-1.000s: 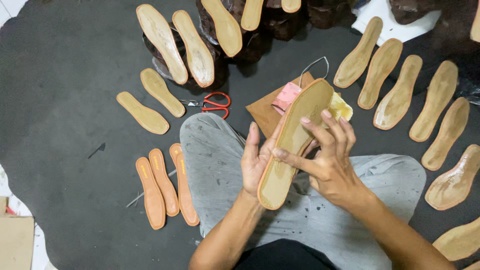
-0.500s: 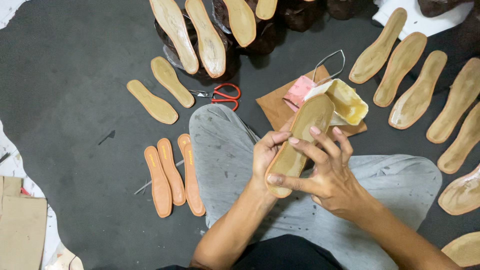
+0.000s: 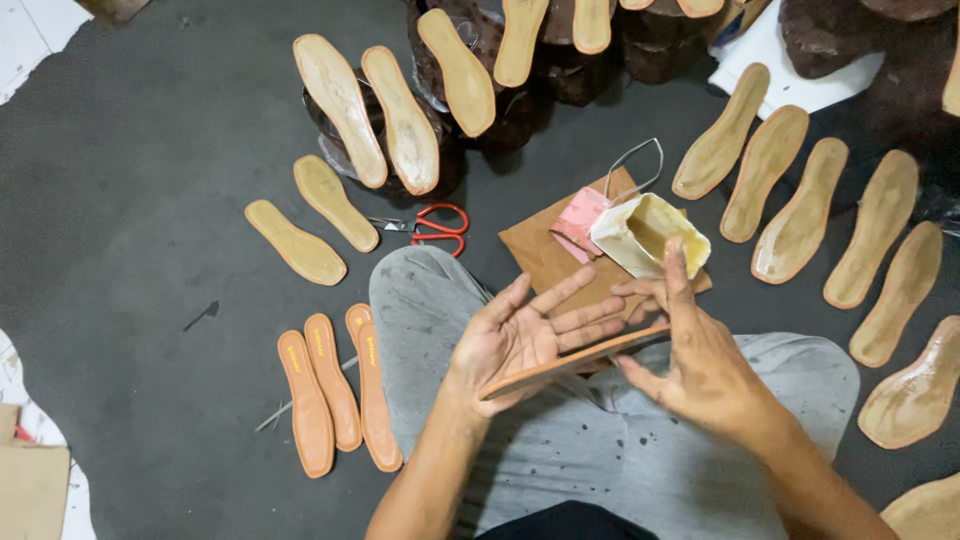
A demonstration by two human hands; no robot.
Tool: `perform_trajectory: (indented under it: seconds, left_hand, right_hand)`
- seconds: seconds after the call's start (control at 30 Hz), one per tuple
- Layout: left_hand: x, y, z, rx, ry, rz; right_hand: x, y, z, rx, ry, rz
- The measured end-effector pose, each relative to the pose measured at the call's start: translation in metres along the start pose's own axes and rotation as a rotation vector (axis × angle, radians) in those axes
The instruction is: The person sits on the floor surrounded by insole blanks and applies a yellow paste to each insole by hand, dipping fingers into a container and spreading the paste over the insole surface, then sets the finished insole aside and picks up the next one.
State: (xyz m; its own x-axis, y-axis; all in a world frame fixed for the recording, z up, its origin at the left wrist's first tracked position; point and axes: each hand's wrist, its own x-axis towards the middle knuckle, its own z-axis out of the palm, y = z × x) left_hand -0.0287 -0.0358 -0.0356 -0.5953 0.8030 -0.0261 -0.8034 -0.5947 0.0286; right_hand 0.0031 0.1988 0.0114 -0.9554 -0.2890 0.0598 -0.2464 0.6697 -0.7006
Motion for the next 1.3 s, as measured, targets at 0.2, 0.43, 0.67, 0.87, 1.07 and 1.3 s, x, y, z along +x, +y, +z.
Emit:
perform_trajectory:
  seconds: [0.2,0.43,0.67,0.87,1.07,1.3]
  left_hand:
    - [0.003,-0.013,-0.003,0.174,0.044,0.372]
    - [0.021,-0.029,0.006,0.174,0.028,0.704]
    - [0.0,-0.034,0.024,0.03,-0.042,0.425]
    - [-0.005,-0.043,0.035,0.163,-0.027,0.352]
    - [-0.008,-0.044,0.037,0.225,0.026,0.287]
    - [-0.004,-0.044,0.049,0.227,-0.012,0.288]
  right_hand:
    - [0.002,-0.013,0.02,0.529,0.243,0.103]
    - [-0.009,-0.055,0.032,0.525,0.128,0.041]
    - [0.02,-0.02,-0.004,-0.275,0.409,-0.221]
    - [0.033,-0.023,-0.008,-0.457,0.439,-0.248]
    - [0.038,-0.01,-0.009,-0.45,0.434,-0.299]
    - [0.035,0.002,-0.014,-0.525,0.406,-0.407]
